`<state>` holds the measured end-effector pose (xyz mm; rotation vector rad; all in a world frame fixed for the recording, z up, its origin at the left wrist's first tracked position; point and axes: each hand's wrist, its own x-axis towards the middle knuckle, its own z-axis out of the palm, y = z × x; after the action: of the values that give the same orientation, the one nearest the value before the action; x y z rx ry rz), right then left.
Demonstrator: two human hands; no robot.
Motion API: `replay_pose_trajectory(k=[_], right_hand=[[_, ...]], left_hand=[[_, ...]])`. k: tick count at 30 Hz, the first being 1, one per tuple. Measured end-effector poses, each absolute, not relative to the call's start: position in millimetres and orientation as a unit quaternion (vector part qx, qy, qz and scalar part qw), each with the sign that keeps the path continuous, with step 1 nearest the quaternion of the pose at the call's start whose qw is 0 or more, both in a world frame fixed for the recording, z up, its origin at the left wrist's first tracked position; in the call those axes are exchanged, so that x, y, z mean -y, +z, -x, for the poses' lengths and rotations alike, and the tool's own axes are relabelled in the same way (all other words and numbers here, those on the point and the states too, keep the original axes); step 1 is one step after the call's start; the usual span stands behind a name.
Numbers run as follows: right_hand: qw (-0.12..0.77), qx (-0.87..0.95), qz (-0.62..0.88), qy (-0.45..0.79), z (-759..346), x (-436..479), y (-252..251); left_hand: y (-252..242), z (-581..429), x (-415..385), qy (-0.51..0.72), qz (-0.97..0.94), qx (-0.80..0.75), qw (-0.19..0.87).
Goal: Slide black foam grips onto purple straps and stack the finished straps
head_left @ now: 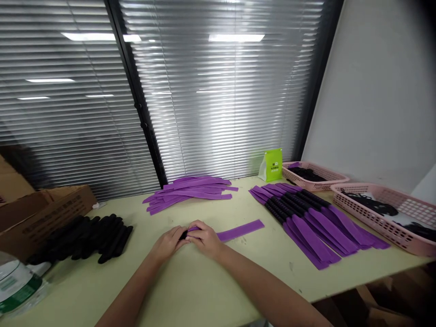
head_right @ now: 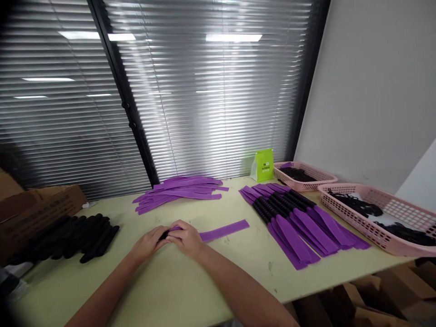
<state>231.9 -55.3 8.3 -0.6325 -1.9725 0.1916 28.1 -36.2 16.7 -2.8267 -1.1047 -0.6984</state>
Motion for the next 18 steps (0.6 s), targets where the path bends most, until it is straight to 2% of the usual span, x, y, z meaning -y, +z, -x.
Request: replay_pose_trajectory(k=[8,13,18], right_hand=[[0.443,0.843,0.298,0.062,-235,52,12],[0.451,0.834,0.305,0.083,-239,48,11],[0.499,0.819,0.276,0.062,-238,45,7]], left_hand=[[21,-28,30,-0.208,0.902,0.377,0.007],[25,-21,25,-0.206,0.894,0.397,0.026],[28,-21,25,-0.195,0.897,0.394,0.044]])
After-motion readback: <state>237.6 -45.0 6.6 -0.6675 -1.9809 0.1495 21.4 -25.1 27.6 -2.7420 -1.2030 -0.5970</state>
